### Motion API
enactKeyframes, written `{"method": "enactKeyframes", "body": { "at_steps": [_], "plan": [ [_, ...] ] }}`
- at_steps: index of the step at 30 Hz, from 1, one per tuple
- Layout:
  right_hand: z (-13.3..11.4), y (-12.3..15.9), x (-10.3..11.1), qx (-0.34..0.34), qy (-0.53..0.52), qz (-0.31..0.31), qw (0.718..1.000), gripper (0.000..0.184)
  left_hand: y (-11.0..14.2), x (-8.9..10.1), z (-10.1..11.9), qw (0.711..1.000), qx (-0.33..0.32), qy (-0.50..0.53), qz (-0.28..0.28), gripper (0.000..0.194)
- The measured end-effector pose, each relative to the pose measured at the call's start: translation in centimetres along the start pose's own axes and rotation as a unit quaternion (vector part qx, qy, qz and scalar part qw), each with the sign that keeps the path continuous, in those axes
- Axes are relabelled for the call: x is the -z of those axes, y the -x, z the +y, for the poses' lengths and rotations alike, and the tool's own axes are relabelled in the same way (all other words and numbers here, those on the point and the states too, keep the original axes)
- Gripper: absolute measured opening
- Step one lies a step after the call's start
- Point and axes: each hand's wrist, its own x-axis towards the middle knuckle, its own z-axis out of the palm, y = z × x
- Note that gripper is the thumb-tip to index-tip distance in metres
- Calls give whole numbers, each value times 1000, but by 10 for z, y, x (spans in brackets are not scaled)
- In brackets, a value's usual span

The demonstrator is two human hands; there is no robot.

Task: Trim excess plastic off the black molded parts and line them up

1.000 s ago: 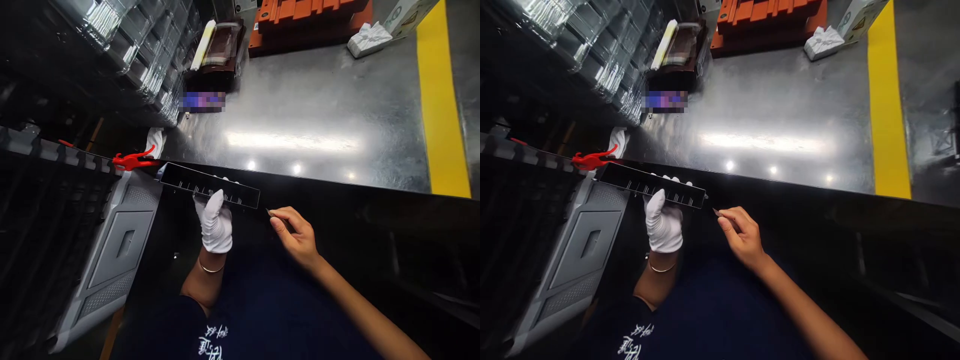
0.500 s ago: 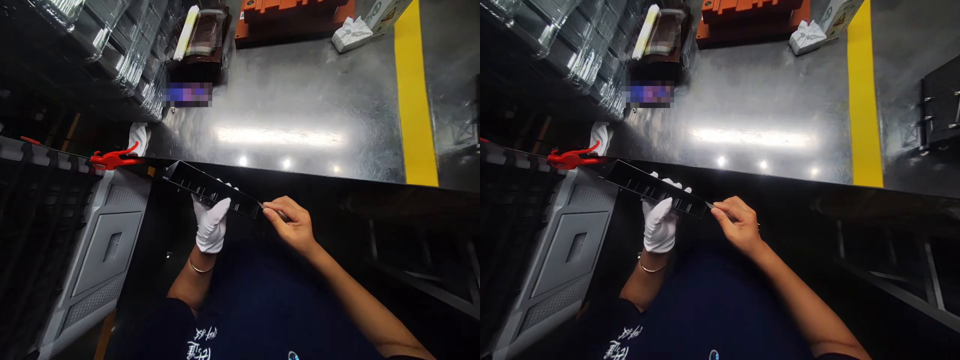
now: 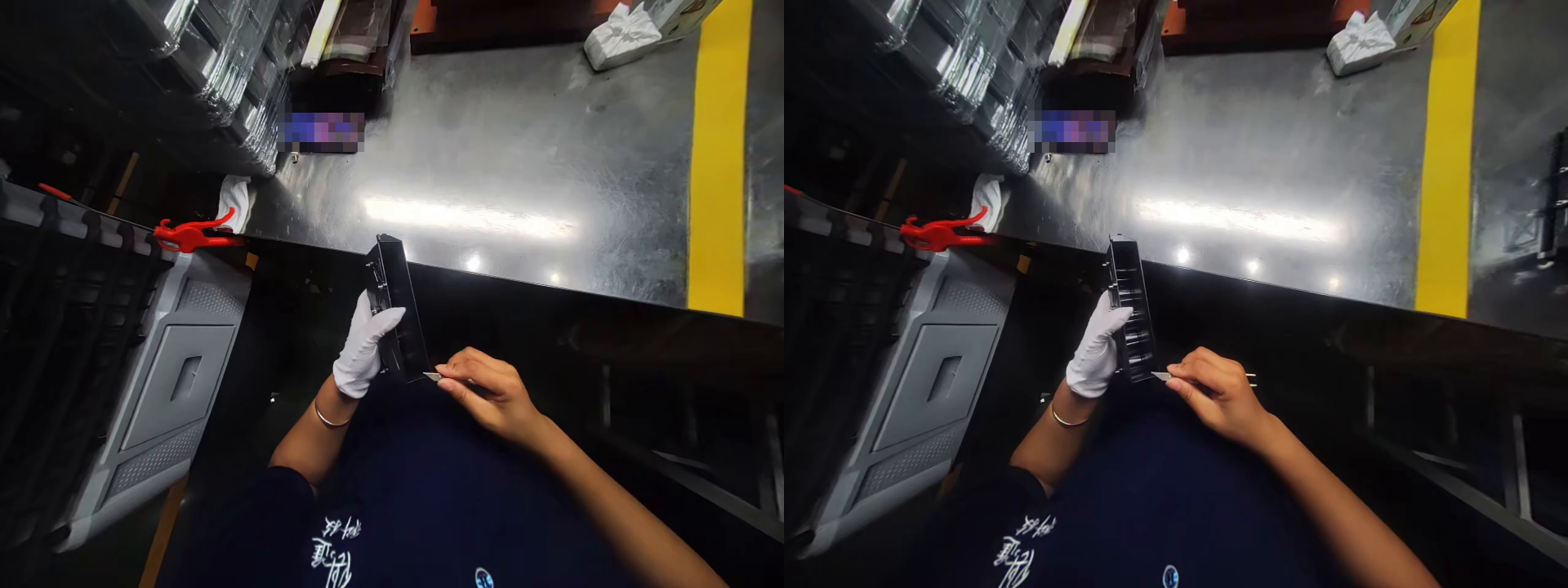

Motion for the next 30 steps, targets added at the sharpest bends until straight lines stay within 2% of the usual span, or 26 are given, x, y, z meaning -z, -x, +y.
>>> {"method": "enactKeyframes", "body": {
  "at_steps": [4,10,14,18,20,22,25,30],
  "plan": [
    [8,-8,5,-1,12,10,1000,17,2,0,5,996,39,-47,-66,37],
    [13,-24,15,-11,39,70,997,10,1,1,8,979,73,-90,-165,36],
    [20,-32,24,-40,60,124,990,7,3,5,9,969,82,-115,-202,47],
    [31,-35,38,-93,91,218,967,9,7,12,10,944,152,-121,-267,60],
    [29,-32,45,-109,95,226,963,10,6,15,11,927,192,-103,-305,59],
    [22,-28,53,-107,95,182,973,9,4,18,13,914,227,-75,-327,54],
    [7,-25,65,-76,98,65,990,8,0,20,17,898,271,-36,-344,50],
    [-4,-31,86,-43,117,-93,988,13,-4,25,16,877,302,-41,-371,52]
  ]
}}
